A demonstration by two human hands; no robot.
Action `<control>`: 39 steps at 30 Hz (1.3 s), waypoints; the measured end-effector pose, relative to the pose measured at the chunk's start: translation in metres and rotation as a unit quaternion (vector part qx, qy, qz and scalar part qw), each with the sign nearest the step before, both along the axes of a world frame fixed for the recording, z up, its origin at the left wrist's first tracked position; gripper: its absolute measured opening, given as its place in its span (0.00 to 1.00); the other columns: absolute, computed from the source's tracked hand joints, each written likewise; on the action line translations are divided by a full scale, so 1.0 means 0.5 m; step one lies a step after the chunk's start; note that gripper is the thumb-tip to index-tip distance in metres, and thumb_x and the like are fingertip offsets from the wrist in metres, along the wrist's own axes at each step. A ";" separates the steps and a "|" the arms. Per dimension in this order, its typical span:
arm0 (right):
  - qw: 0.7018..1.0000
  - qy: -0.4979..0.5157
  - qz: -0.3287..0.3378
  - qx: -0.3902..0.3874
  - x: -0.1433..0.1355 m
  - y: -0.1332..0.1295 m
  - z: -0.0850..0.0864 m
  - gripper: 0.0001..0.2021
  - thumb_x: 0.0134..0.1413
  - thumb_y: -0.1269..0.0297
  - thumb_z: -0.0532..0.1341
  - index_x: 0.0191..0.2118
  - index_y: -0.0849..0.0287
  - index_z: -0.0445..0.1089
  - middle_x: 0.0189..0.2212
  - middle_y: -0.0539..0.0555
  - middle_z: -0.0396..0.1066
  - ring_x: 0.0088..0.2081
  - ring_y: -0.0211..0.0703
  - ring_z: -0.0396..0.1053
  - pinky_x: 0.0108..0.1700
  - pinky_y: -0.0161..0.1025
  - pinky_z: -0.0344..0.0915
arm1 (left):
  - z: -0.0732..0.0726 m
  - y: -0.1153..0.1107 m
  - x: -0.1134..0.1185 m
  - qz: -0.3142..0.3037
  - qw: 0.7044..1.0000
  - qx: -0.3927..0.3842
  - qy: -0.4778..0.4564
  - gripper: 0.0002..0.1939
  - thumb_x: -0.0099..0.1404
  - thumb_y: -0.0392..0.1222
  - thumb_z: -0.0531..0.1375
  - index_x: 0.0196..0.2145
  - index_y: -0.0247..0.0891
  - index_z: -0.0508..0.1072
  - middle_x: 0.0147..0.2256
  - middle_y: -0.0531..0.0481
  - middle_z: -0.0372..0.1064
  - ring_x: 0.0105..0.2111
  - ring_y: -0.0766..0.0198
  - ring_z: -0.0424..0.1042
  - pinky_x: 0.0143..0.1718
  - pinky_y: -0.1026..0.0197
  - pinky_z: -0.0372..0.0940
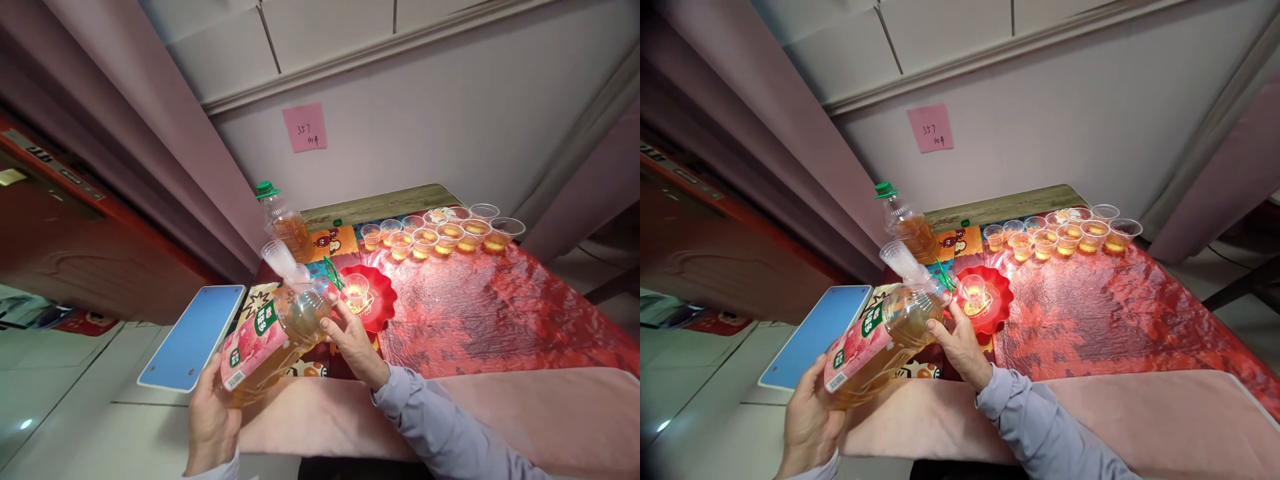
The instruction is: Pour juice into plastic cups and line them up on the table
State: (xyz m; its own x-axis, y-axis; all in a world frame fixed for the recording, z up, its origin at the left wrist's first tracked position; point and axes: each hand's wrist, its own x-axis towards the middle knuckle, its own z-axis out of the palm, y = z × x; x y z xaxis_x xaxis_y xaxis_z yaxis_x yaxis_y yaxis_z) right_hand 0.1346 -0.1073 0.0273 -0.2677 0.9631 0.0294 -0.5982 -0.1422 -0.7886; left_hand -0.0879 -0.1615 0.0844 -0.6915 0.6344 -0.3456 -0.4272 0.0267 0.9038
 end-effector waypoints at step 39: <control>0.998 0.031 -0.007 -0.054 0.006 -0.003 0.017 0.34 0.55 0.40 0.74 0.62 0.50 0.71 0.63 0.58 0.77 0.60 0.55 0.79 0.46 0.44 0.83 | 0.091 0.032 0.051 -0.020 0.999 -0.025 0.032 0.08 0.69 0.38 0.63 0.38 0.37 0.84 0.36 0.51 0.84 0.33 0.62 0.79 0.40 0.60 0.79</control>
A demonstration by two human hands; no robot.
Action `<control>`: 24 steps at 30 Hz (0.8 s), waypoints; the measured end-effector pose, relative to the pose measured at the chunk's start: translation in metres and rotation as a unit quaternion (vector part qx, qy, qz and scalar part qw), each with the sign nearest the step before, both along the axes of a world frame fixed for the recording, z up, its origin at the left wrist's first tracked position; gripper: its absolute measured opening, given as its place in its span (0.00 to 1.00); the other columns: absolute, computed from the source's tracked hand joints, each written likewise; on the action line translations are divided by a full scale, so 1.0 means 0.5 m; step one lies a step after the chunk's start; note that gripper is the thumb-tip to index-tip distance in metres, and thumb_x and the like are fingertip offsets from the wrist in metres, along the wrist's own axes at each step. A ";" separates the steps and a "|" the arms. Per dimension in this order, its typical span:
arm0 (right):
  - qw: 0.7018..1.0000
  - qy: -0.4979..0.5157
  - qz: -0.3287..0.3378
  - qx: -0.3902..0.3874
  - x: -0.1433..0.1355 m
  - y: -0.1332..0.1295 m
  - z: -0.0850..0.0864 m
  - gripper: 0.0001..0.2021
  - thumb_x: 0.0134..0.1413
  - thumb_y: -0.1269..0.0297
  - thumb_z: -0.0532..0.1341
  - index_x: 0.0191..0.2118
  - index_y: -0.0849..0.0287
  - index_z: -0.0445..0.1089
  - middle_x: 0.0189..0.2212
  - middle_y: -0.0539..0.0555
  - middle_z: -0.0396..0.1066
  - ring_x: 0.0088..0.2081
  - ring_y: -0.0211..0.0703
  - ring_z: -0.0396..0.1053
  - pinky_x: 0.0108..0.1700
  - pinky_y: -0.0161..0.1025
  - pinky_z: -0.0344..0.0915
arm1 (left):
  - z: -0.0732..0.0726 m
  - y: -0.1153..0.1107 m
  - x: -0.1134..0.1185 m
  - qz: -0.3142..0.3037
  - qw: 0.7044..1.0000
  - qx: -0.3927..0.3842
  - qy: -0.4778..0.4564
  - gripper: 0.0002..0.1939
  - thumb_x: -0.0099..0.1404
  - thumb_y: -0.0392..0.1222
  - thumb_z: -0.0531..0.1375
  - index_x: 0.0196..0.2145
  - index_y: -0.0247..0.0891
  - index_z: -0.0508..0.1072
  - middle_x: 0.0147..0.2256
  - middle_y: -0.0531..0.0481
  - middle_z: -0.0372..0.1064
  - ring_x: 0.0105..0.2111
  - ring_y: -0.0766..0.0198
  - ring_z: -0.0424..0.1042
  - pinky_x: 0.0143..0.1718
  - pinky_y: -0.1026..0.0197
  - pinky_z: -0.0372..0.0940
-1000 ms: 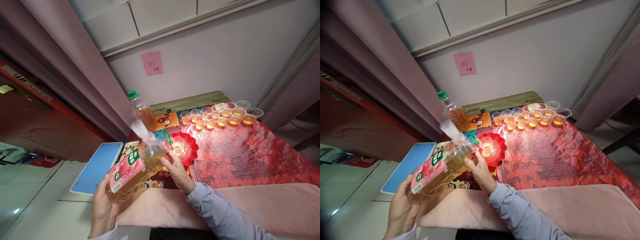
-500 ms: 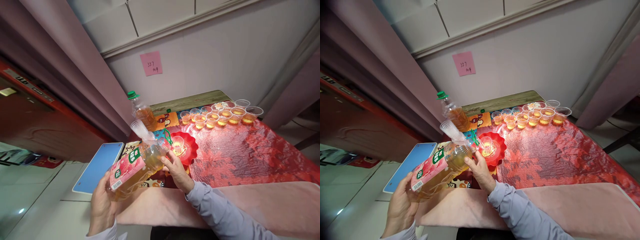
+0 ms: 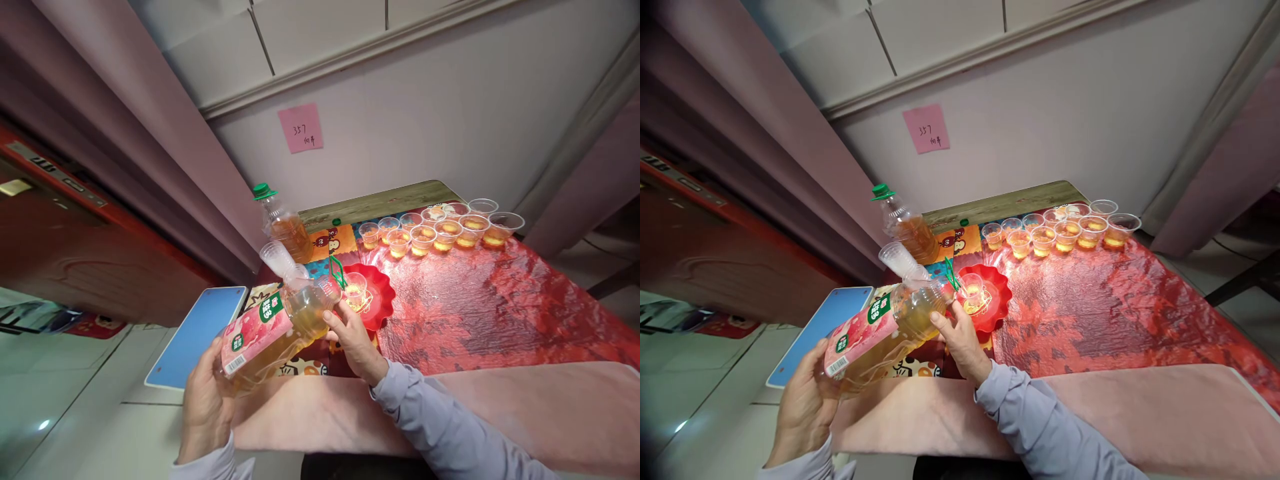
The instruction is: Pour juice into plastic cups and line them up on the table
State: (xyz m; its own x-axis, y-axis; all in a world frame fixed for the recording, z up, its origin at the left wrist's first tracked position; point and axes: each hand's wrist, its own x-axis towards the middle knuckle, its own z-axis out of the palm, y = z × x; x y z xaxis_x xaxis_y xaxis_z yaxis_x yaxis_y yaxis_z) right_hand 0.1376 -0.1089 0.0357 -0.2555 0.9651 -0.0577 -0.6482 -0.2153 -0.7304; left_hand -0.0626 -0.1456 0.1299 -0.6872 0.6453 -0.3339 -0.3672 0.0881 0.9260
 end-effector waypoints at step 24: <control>1.000 0.000 0.003 0.000 0.003 0.001 0.005 0.37 0.54 0.37 0.74 0.63 0.50 0.71 0.65 0.60 0.75 0.65 0.61 0.75 0.54 0.53 0.82 | -0.025 0.001 -0.044 -0.043 0.999 0.005 0.023 0.15 0.63 0.45 0.71 0.47 0.38 0.84 0.45 0.47 0.84 0.44 0.55 0.82 0.44 0.59 0.77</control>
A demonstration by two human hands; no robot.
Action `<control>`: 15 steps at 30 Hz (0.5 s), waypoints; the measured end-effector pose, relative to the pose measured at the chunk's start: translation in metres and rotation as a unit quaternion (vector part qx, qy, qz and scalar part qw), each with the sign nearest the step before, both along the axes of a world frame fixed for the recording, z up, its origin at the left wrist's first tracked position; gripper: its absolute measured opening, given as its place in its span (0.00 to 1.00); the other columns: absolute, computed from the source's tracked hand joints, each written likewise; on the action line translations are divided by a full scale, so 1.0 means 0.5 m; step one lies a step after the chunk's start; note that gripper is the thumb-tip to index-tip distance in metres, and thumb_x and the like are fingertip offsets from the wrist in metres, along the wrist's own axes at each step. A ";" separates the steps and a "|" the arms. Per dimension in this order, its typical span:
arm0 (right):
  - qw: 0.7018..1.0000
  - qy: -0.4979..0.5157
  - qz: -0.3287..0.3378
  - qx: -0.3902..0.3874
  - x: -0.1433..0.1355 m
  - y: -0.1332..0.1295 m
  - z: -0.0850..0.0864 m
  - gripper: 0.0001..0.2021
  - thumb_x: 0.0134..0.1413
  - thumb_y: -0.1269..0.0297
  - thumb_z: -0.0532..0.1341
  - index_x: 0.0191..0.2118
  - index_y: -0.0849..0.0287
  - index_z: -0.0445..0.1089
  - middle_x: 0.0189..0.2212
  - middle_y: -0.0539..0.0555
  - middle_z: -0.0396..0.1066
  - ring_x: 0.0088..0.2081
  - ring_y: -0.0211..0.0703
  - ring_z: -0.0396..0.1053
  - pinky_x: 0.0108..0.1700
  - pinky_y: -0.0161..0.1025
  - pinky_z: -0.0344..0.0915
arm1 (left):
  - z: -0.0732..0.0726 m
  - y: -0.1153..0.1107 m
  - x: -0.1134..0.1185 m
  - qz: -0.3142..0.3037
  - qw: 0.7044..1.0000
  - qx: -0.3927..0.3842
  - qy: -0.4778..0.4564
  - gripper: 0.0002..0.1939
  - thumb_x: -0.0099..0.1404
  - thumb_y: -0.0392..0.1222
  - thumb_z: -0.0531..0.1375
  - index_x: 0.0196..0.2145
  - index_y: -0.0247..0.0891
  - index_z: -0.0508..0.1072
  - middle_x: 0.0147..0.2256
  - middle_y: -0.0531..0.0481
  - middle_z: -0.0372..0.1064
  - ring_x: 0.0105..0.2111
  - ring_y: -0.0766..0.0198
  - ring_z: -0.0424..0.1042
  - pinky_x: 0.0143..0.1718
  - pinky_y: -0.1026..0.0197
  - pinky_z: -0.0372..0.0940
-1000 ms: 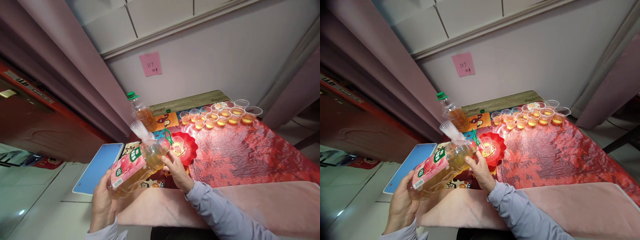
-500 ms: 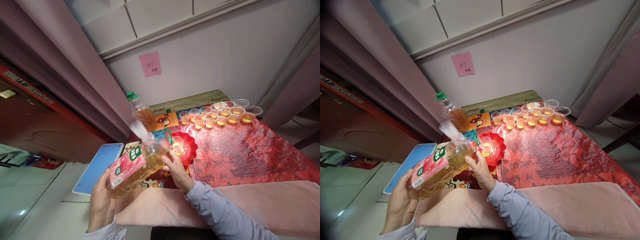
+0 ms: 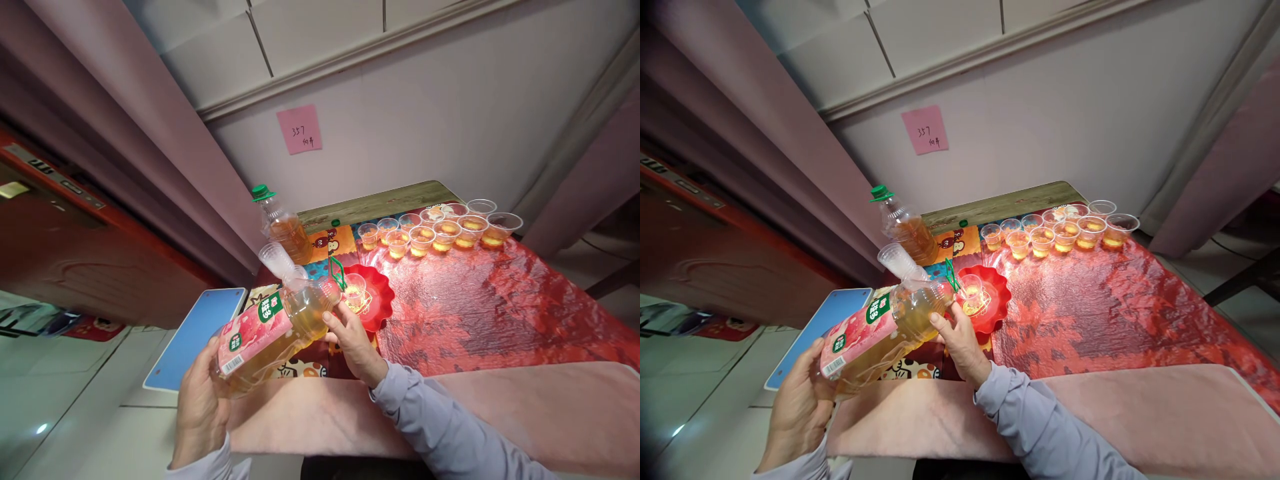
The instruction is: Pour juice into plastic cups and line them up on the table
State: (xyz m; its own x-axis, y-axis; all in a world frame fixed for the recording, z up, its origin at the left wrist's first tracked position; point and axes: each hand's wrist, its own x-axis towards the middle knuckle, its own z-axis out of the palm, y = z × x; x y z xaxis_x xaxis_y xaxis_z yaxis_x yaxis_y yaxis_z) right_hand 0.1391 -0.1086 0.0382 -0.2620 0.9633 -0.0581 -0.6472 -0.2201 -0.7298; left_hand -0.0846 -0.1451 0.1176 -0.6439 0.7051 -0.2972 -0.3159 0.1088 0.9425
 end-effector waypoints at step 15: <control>1.000 0.014 0.000 -0.005 0.001 0.000 0.001 0.35 0.53 0.39 0.74 0.62 0.50 0.72 0.64 0.59 0.76 0.62 0.58 0.78 0.50 0.48 0.83 | 0.006 0.000 0.002 -0.011 1.000 0.009 0.024 0.15 0.62 0.44 0.71 0.46 0.38 0.84 0.45 0.48 0.85 0.44 0.55 0.82 0.45 0.59 0.77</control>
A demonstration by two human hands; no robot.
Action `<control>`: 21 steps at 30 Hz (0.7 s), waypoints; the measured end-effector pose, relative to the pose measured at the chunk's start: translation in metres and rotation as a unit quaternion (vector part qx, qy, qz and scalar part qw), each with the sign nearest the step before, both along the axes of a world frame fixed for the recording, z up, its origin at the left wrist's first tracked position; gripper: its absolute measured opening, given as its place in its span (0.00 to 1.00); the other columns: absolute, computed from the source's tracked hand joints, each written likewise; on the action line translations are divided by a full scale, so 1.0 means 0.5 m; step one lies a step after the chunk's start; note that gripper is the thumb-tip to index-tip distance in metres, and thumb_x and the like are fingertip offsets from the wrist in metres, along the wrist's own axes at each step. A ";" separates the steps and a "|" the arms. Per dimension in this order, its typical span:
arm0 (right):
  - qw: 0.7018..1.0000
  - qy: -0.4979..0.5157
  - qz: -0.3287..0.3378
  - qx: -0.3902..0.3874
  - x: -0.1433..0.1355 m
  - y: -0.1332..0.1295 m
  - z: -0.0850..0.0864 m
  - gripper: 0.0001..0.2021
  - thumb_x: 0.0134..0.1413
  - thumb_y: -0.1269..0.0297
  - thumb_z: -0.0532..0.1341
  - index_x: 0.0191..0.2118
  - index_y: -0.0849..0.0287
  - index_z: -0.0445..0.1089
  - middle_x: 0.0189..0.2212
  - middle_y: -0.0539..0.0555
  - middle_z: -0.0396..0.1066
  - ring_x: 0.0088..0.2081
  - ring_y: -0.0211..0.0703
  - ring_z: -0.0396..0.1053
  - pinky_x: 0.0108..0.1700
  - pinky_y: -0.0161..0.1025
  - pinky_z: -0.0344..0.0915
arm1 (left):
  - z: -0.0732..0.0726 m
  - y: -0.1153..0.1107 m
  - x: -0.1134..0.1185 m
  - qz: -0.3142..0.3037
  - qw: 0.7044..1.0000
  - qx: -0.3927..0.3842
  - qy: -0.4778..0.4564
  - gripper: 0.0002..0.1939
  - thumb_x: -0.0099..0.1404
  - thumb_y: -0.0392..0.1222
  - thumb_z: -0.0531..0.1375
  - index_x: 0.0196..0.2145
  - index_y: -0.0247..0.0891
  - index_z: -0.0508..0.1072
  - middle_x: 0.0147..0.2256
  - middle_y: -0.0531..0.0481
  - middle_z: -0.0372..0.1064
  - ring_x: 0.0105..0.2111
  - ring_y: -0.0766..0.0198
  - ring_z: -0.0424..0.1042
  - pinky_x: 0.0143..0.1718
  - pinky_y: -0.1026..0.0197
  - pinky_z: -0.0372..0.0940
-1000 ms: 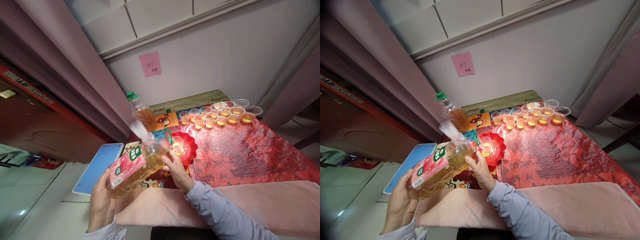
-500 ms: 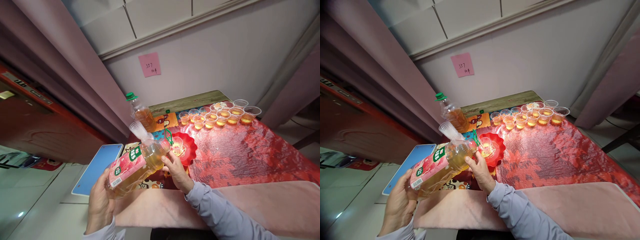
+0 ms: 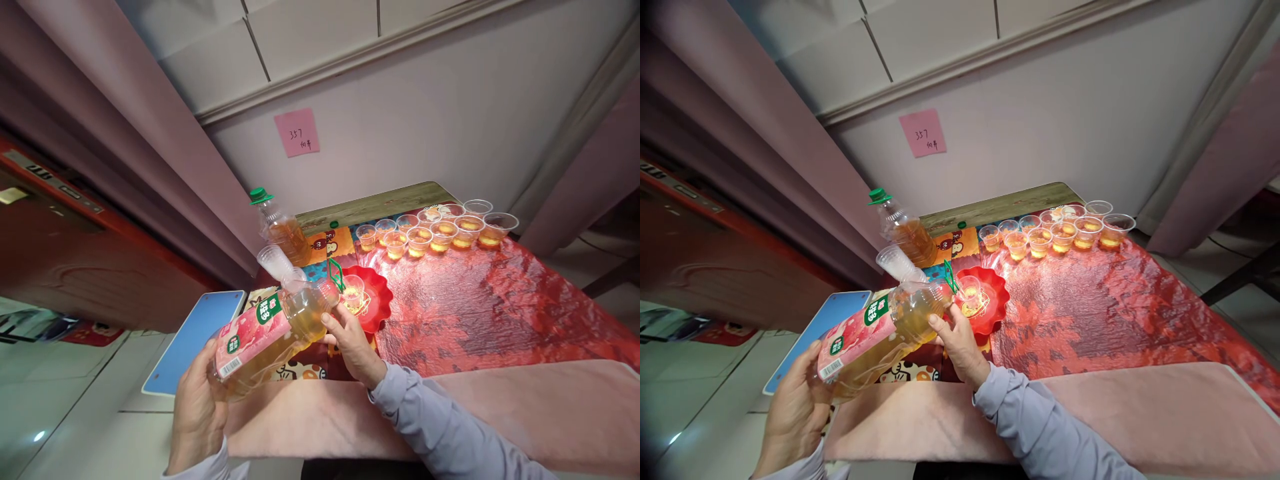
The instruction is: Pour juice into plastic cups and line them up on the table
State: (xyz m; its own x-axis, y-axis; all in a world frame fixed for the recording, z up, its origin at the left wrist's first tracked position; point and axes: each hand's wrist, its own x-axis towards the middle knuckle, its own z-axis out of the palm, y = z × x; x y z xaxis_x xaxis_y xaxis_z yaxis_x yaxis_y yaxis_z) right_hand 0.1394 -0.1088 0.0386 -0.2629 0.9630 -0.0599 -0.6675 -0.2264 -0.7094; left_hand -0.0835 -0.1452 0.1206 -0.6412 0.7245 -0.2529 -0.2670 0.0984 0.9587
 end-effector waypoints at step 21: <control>1.000 0.011 -0.004 -0.014 0.001 0.003 0.000 0.38 0.52 0.39 0.75 0.63 0.51 0.72 0.65 0.60 0.75 0.63 0.60 0.77 0.55 0.52 0.82 | 0.011 0.003 0.010 0.008 1.000 -0.004 0.012 0.12 0.63 0.44 0.70 0.44 0.39 0.85 0.43 0.50 0.84 0.44 0.56 0.81 0.43 0.60 0.77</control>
State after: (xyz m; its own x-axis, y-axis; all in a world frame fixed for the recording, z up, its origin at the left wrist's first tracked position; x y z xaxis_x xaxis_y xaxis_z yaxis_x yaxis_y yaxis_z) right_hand 0.1400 -0.1075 0.0385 -0.2566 0.9632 -0.0801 -0.6850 -0.2397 -0.6880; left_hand -0.0783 -0.1438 0.1261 -0.6589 0.7118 -0.2432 -0.2461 0.1015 0.9639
